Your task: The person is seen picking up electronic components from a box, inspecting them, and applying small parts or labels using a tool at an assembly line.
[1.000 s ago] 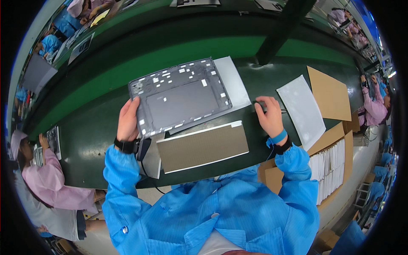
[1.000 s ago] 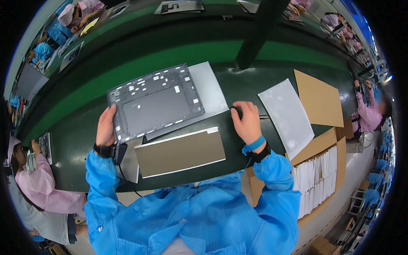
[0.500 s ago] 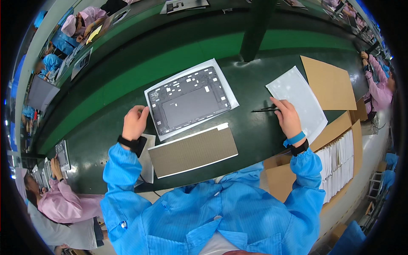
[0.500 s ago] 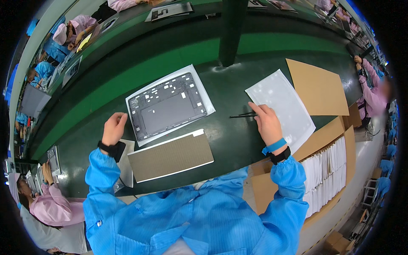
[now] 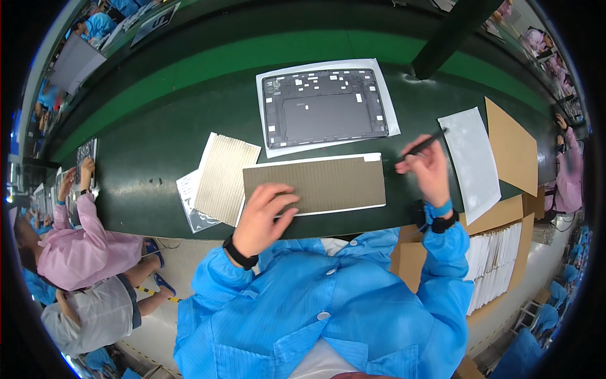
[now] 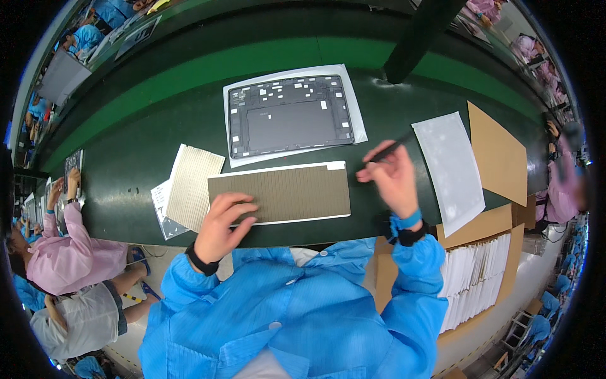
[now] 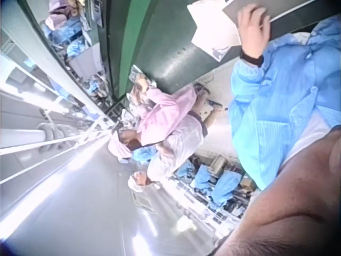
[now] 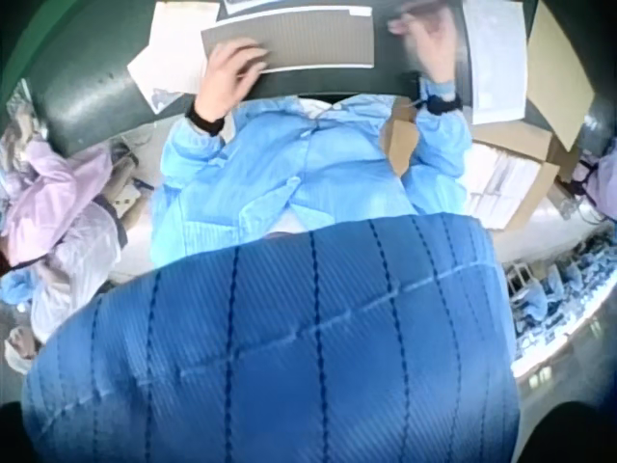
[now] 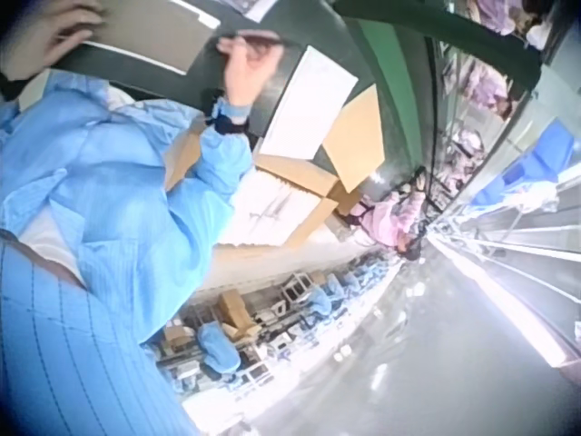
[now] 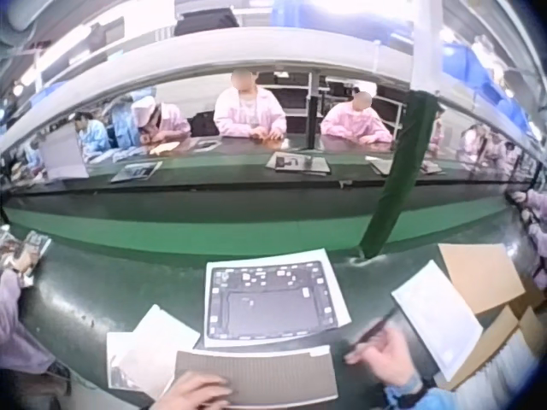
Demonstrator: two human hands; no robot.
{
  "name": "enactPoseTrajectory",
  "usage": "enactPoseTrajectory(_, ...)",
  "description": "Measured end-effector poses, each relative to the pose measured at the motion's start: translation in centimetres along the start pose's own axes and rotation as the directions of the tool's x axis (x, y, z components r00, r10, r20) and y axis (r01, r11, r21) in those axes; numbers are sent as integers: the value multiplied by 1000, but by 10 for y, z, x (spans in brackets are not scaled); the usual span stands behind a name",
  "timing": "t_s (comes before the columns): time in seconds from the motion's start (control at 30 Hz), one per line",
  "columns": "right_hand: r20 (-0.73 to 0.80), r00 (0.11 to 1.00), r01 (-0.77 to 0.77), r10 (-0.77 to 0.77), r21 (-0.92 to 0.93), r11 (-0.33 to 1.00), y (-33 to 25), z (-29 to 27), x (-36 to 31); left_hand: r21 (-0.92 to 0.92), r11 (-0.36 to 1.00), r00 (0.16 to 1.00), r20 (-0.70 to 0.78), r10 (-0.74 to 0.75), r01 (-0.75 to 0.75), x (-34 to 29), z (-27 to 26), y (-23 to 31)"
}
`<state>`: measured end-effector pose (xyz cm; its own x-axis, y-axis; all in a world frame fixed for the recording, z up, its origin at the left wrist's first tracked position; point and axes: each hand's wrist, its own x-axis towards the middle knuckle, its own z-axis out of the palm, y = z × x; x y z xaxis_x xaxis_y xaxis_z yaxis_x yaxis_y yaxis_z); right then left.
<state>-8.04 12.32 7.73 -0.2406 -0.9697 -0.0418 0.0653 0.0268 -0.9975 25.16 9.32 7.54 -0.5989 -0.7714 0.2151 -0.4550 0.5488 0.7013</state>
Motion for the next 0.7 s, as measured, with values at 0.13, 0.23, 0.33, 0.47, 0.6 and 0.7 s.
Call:
enactPoseTrajectory(0.13, 146, 989, -16, -3, 130, 991, 11, 35, 12, -1, 988, 984, 90, 154, -154, 23, 23, 14)
enactPoseTrajectory(0.23, 88, 994, -72, 59, 154, 985, 10, 30, 17, 1, 979, 966, 168, 199, -202, 43, 40, 27)
enactPoseTrajectory(0.33, 16, 992, -123, 122, 87, 989, 16, 14, 16, 91, 972, 962, 190, 194, -214, 61, 58, 32)
enactPoseTrajectory(0.47, 13, 991, -134, 134, 2, 991, 19, 8, 16, 115, 974, 961, 219, 167, -196, 72, 67, 24)
enactPoseTrajectory(0.6, 99, 980, -174, 172, 11, 985, 24, 14, 22, 75, 980, 951, 266, 159, -185, 78, 64, 20)
enactPoseTrajectory(0.7, 139, 967, -220, 214, 25, 975, 26, 11, 26, 84, 979, 945, 289, 152, -183, 81, 63, 21)
